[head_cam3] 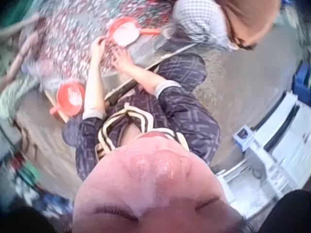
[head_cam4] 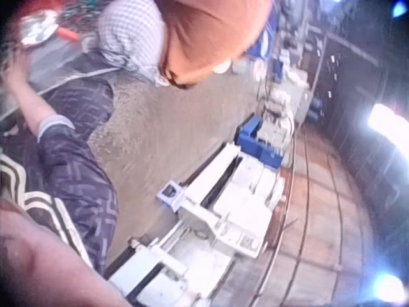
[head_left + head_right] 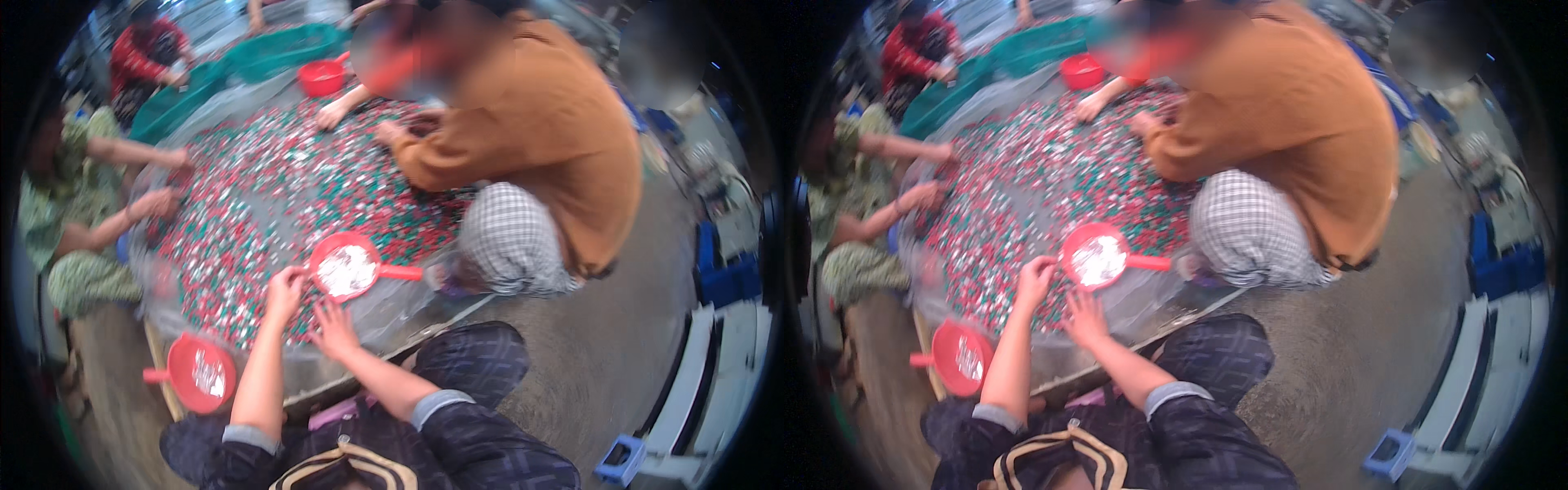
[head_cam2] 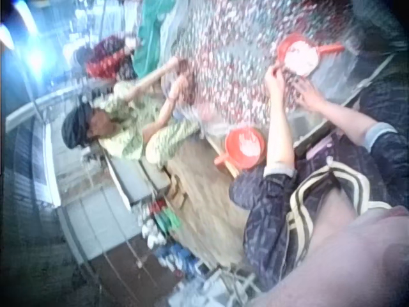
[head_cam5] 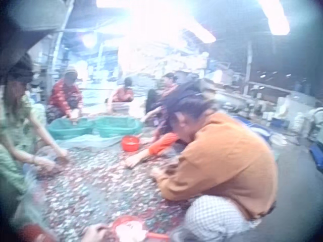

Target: The person sits on a small stool and sorts a large pile of red, green, and white capsules spread on a plastic sheet. They pick up individual capsules by hand and place them into a red plastic scoop. Other workers are visible around the table performing the same task.

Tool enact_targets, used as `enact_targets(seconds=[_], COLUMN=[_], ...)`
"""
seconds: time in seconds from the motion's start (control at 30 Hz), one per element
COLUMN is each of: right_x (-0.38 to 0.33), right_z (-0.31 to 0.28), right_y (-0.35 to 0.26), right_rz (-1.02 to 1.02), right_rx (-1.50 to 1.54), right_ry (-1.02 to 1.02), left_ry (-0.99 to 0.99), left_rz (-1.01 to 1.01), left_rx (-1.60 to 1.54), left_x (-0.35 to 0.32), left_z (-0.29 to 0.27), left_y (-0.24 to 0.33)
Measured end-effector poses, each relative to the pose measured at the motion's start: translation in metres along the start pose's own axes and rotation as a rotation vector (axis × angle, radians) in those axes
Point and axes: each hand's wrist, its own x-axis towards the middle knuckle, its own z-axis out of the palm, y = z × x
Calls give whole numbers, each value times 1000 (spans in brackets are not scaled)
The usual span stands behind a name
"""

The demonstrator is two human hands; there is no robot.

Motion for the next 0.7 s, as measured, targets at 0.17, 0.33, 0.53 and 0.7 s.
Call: enact_targets(seconds=[0.17, 0.33, 0.53, 0.7], right_x=[-2, -5, -5, -4], right_z=[3, -2, -4, -4], right_y=[7, 8, 6, 8], right_rz=[-45, -78, -63, -79], right_rx=[1, -40, -71, -65], right_ry=[-99, -180, -215, -215], left_ry=[-165, 198, 278, -168], left_rz=[-171, -255, -294, 50], left_rx=[368, 375, 323, 239], left_x=[-30, -17, -17, -40], left_z=[-26, -93, -110, -37], left_y=[-73, -106, -96, -77])
